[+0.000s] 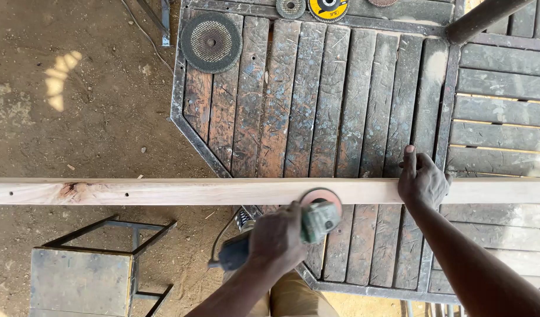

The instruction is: Sanding a wooden plank using an angle grinder with a sanding disc attachment

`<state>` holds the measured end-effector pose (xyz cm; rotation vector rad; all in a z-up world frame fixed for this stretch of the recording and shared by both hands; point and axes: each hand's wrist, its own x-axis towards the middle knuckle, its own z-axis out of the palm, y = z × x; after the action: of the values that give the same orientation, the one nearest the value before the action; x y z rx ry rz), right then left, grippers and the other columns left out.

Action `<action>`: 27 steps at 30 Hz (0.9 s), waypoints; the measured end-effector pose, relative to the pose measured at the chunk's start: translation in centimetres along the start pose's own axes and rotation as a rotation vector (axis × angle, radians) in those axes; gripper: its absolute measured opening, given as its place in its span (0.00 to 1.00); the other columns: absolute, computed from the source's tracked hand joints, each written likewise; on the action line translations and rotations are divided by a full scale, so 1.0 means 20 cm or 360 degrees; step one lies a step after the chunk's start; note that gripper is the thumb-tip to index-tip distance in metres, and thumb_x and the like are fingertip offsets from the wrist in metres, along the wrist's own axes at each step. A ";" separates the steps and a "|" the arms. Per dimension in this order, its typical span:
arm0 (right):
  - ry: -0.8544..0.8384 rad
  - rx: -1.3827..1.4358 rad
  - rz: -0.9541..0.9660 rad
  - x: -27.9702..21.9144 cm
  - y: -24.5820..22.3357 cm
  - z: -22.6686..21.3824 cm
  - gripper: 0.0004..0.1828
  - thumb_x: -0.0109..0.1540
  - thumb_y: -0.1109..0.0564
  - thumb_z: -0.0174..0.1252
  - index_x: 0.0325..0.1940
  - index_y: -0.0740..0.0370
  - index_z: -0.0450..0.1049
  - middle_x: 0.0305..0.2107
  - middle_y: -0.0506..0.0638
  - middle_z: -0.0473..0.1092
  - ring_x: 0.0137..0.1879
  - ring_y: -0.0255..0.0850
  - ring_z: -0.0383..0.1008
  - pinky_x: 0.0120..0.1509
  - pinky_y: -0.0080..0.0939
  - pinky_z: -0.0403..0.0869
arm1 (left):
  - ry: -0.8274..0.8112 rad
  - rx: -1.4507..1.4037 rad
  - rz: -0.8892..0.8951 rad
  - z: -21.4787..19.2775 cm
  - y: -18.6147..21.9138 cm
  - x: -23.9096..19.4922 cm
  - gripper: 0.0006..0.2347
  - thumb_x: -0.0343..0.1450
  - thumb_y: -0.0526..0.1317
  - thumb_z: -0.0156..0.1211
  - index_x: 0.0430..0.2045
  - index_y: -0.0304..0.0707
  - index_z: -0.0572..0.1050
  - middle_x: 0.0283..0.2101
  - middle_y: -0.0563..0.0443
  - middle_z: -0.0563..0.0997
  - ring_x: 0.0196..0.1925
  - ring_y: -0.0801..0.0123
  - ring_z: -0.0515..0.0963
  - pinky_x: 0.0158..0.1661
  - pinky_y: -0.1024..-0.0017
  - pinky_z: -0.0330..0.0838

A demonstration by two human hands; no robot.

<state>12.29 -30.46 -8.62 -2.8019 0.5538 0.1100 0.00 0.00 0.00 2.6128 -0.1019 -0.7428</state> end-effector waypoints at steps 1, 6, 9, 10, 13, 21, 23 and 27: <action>0.0003 0.0004 -0.0002 0.00 -0.01 0.00 0.42 0.75 0.22 0.30 0.30 0.50 0.78 0.30 0.49 0.80 0.42 0.60 0.76 0.62 0.51 0.58 | 0.0004 0.0003 0.0000 -0.04 -0.09 -0.08 0.27 0.56 0.40 0.78 0.47 0.33 0.72 0.35 0.43 0.85 0.30 0.56 0.85 0.34 0.57 0.81; -0.0052 -0.0062 0.0024 -0.01 -0.02 -0.01 0.42 0.74 0.23 0.29 0.32 0.54 0.74 0.22 0.63 0.74 0.39 0.63 0.74 0.69 0.53 0.56 | -0.0162 0.0001 -0.0976 -0.24 -0.49 -0.38 0.28 0.64 0.58 0.66 0.53 0.50 0.65 0.41 0.43 0.86 0.40 0.45 0.87 0.45 0.47 0.79; -0.0030 -0.0096 0.0047 0.00 -0.01 0.00 0.40 0.74 0.23 0.32 0.32 0.49 0.77 0.23 0.58 0.76 0.39 0.63 0.76 0.71 0.56 0.53 | -0.0102 -0.0116 -0.1235 -0.39 -0.48 -0.37 0.19 0.62 0.55 0.67 0.39 0.51 0.70 0.38 0.47 0.87 0.42 0.49 0.86 0.43 0.53 0.78; -0.0026 -0.0094 0.0043 0.00 -0.03 0.00 0.40 0.74 0.23 0.32 0.32 0.49 0.77 0.23 0.58 0.76 0.39 0.63 0.76 0.71 0.56 0.53 | -0.0097 -0.0119 -0.1235 -0.34 -0.49 -0.33 0.19 0.62 0.55 0.67 0.39 0.51 0.70 0.38 0.47 0.87 0.42 0.49 0.86 0.43 0.53 0.78; -0.0069 -0.0103 0.0053 -0.01 -0.03 -0.02 0.40 0.73 0.23 0.30 0.29 0.50 0.73 0.23 0.59 0.76 0.40 0.65 0.75 0.69 0.53 0.55 | 0.0012 0.0067 -0.0845 -0.23 -0.40 -0.19 0.27 0.61 0.51 0.71 0.49 0.45 0.66 0.36 0.45 0.86 0.33 0.52 0.87 0.36 0.53 0.82; -0.0152 -0.0002 0.0070 0.01 0.06 0.00 0.41 0.75 0.17 0.34 0.40 0.46 0.78 0.31 0.59 0.78 0.51 0.62 0.78 0.65 0.53 0.63 | -0.0056 0.0064 -0.0033 -0.11 0.18 0.10 0.21 0.58 0.35 0.64 0.45 0.30 0.70 0.28 0.35 0.80 0.33 0.41 0.86 0.34 0.49 0.80; -0.0121 -0.0020 0.0053 0.01 0.01 0.00 0.40 0.74 0.19 0.33 0.38 0.49 0.77 0.29 0.60 0.77 0.45 0.63 0.76 0.64 0.55 0.60 | 0.0075 -0.0053 -0.0093 -0.02 0.07 0.00 0.23 0.59 0.38 0.70 0.45 0.31 0.71 0.31 0.40 0.83 0.29 0.51 0.85 0.31 0.54 0.82; -0.0093 -0.0067 0.0033 0.00 -0.01 -0.01 0.40 0.73 0.22 0.33 0.33 0.52 0.75 0.28 0.64 0.76 0.42 0.68 0.74 0.70 0.59 0.55 | -0.0123 -0.0095 -0.0831 -0.18 -0.22 -0.23 0.19 0.64 0.51 0.67 0.45 0.51 0.69 0.36 0.45 0.86 0.38 0.45 0.86 0.41 0.48 0.79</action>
<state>12.45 -30.27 -8.46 -2.8242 0.5731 0.2093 -2.35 6.08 3.18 2.5704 0.5915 -0.9969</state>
